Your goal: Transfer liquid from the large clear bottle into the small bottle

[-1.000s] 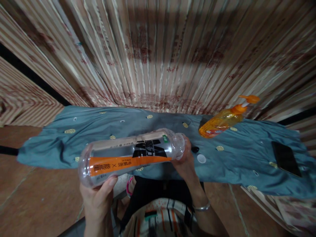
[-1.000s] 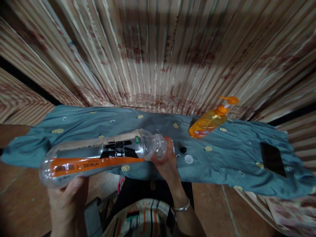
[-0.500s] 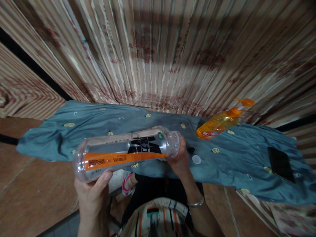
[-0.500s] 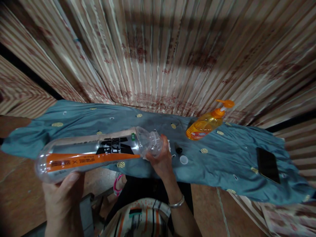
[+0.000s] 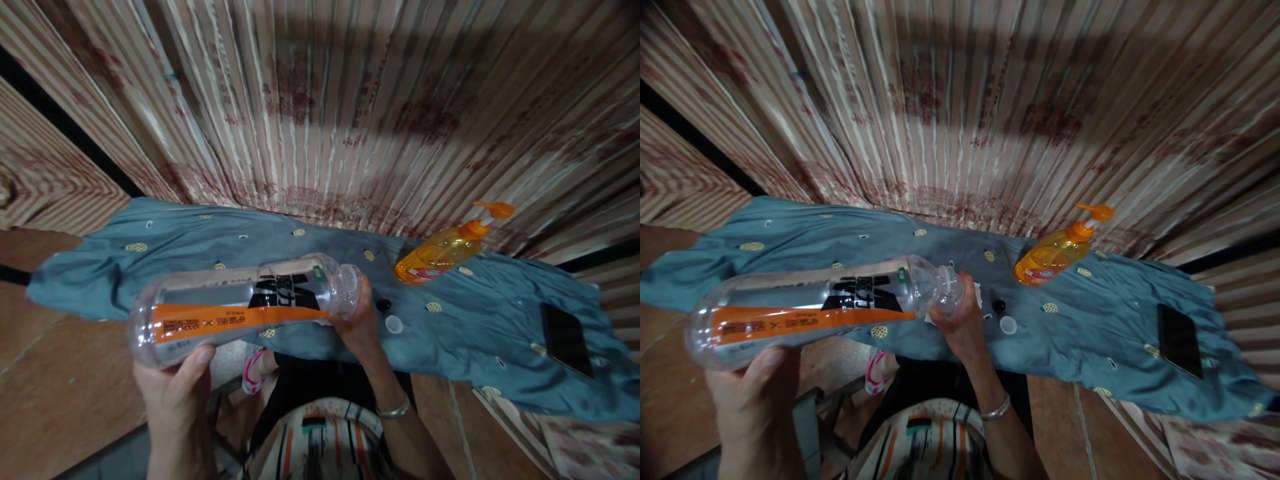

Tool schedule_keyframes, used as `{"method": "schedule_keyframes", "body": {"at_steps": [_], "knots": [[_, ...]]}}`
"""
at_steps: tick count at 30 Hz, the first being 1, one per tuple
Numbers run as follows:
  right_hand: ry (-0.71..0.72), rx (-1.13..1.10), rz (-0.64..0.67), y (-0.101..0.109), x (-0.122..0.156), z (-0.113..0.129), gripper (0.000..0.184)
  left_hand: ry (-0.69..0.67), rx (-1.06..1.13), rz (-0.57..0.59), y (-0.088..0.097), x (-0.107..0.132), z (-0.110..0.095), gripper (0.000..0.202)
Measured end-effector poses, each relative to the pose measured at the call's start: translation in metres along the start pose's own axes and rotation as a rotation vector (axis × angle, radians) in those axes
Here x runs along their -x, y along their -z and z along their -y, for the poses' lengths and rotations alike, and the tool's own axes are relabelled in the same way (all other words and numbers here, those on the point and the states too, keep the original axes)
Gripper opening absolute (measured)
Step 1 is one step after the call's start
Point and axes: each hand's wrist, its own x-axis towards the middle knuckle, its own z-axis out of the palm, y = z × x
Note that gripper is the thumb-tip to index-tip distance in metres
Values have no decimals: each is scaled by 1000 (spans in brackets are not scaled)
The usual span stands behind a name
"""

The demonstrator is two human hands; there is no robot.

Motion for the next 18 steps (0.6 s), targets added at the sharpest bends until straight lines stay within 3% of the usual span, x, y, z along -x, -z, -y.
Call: {"method": "schedule_keyframes", "body": {"at_steps": [3,11,18], "knots": [[-14,2,8,1,-1,1,97,-38,-21,18,-3,-1,-1,46],[-10,2,-27,-2,1,1,97,-17,-91,9,-1,1,-4,54],[-42,2,19,1,-1,3,98,-31,-76,11,-7,3,-9,54]]}}
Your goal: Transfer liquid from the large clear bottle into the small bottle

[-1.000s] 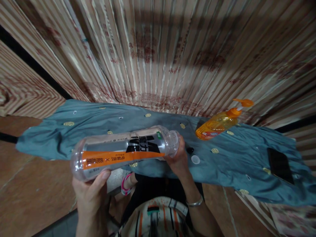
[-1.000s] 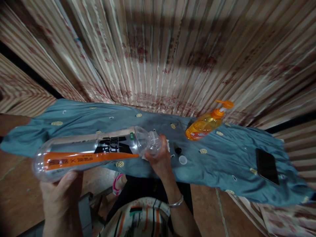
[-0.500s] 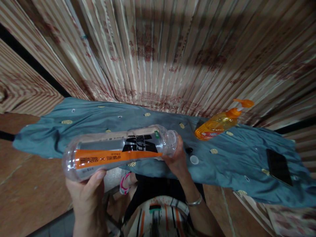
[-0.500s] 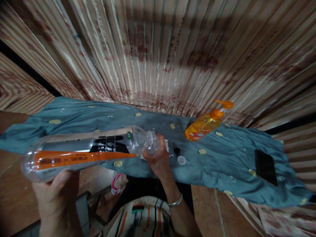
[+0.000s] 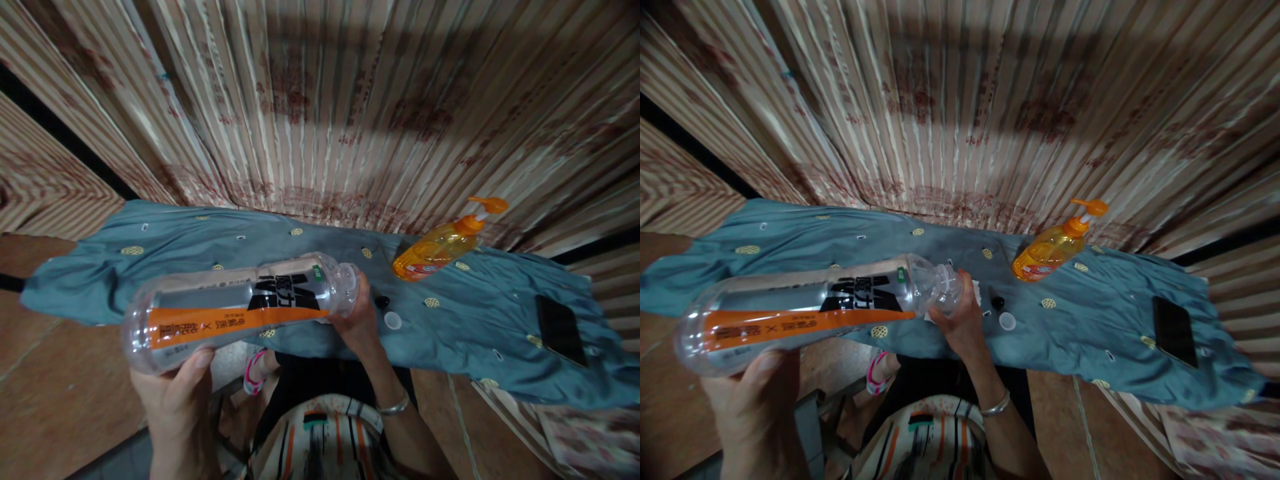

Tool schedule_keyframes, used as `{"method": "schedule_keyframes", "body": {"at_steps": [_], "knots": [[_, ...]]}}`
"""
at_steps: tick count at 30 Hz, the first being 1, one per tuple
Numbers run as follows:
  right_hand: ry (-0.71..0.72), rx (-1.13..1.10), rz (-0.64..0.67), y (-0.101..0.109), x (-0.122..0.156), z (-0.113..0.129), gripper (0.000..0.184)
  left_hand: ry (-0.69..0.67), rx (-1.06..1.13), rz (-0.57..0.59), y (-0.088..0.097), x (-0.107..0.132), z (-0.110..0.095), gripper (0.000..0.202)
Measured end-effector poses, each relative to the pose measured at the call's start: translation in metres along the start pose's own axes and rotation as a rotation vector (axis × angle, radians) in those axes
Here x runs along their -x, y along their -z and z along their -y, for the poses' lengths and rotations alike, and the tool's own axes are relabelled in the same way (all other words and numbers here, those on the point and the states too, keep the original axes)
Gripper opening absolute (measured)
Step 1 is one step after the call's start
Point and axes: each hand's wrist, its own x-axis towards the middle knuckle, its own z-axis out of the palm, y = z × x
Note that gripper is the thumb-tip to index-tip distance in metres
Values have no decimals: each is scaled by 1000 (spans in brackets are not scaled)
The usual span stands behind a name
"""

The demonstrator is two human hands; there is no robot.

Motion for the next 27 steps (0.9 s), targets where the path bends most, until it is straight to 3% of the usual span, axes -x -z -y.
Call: {"method": "schedule_keyframes", "body": {"at_steps": [21,27], "knots": [[33,12,-43,-2,3,-2,96,51,-11,-47,4,0,3,53],[-29,6,-27,-1,3,4,94,71,35,-24,3,-1,1,55]]}}
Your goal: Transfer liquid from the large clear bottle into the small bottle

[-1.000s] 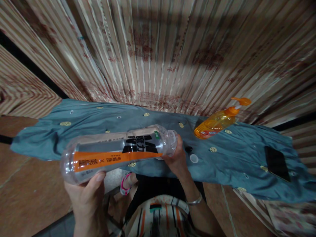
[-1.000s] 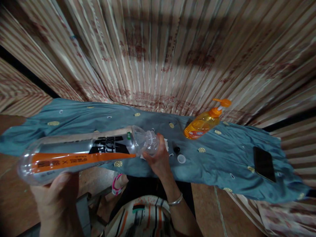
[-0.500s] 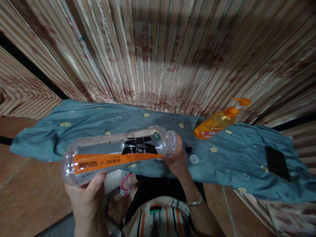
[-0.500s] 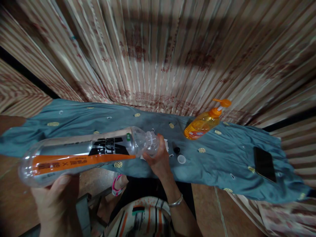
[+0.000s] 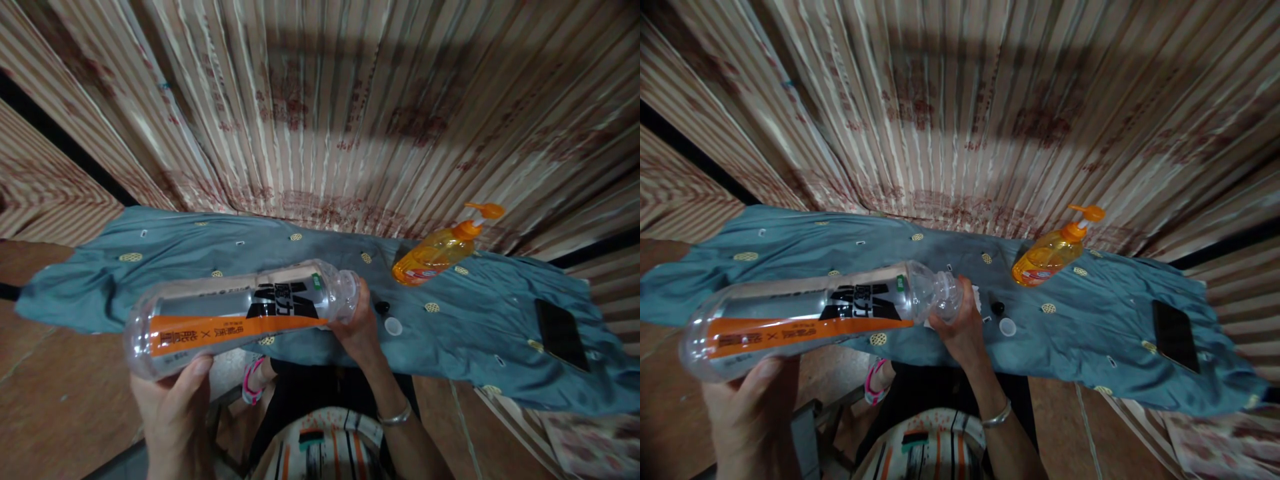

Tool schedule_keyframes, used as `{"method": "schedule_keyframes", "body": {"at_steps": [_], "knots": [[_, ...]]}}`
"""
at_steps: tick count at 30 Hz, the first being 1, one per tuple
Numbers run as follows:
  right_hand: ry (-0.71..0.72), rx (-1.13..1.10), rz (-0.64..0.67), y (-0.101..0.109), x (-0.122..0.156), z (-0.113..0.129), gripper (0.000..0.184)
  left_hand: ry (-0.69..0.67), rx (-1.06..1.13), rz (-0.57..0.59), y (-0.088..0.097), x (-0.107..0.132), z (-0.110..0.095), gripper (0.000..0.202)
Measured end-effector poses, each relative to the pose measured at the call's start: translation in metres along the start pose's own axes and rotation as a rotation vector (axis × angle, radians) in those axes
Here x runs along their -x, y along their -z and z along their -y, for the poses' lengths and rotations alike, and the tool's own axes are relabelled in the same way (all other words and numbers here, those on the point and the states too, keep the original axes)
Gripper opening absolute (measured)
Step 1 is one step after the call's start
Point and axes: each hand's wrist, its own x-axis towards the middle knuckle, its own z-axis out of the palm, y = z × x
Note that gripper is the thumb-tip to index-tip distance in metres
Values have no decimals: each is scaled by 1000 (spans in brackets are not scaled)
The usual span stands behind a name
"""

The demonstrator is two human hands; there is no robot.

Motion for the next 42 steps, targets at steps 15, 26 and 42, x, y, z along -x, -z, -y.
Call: {"method": "schedule_keyframes", "body": {"at_steps": [15,26,42], "knots": [[82,36,-36,-3,3,-9,93,54,-73,-10,13,-3,6,56],[151,40,-44,0,4,-1,81,70,-90,-30,9,3,-1,64],[197,91,-124,-6,10,-15,92,7,-78,90,19,-8,5,73]]}}
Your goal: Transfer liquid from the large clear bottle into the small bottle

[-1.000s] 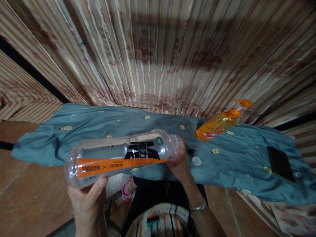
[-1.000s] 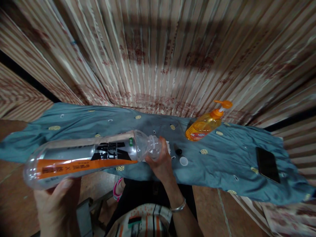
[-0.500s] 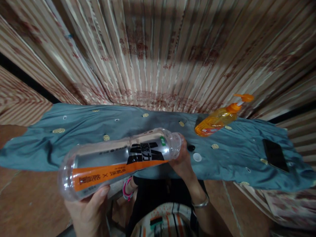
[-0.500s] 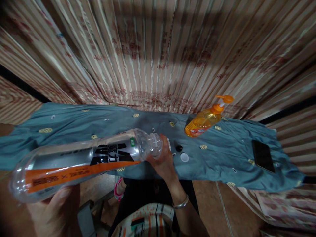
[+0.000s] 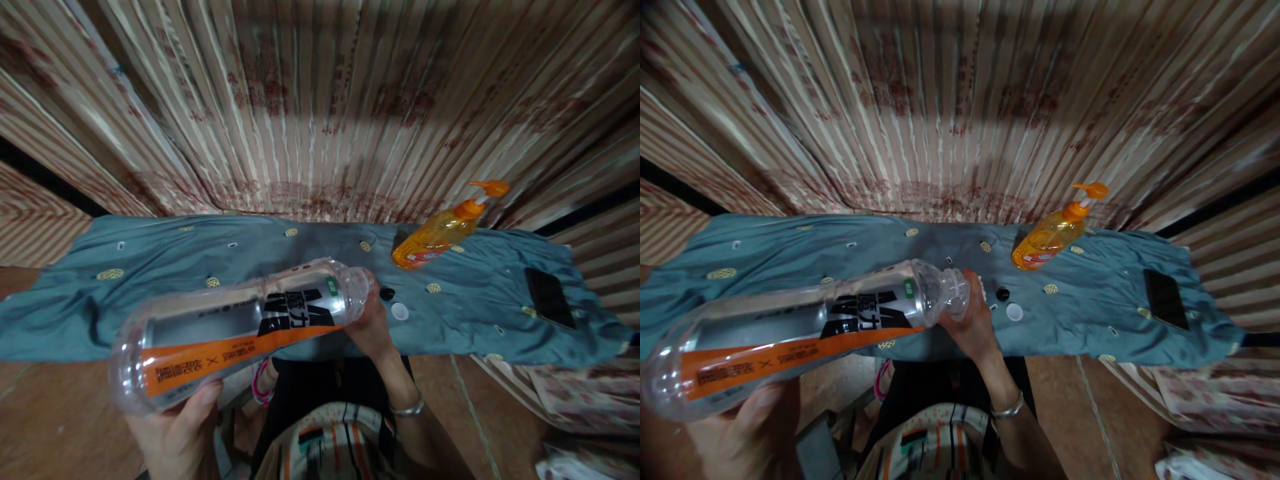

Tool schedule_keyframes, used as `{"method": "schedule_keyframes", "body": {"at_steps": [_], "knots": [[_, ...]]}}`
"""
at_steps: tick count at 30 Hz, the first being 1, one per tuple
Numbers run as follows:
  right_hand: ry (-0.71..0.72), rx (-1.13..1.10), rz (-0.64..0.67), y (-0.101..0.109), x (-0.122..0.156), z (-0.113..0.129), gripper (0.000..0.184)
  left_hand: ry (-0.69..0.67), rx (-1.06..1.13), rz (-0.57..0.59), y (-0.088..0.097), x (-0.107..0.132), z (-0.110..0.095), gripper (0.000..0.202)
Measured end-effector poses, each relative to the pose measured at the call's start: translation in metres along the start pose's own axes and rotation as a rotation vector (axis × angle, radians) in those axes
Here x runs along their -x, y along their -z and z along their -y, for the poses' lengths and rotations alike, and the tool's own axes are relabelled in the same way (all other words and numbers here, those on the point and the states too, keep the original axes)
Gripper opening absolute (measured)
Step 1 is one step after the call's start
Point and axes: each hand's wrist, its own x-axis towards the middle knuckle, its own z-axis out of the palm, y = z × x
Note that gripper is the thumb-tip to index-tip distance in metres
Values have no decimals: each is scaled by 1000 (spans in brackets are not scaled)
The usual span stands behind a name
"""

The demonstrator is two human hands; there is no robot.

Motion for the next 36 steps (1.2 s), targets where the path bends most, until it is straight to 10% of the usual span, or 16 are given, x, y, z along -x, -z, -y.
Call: {"method": "schedule_keyframes", "body": {"at_steps": [27,36], "knots": [[-10,-24,55,0,-7,7,91,-28,-36,47,6,-18,12,47],[9,15,58,1,-7,7,89,0,28,84,9,-18,10,70]]}}
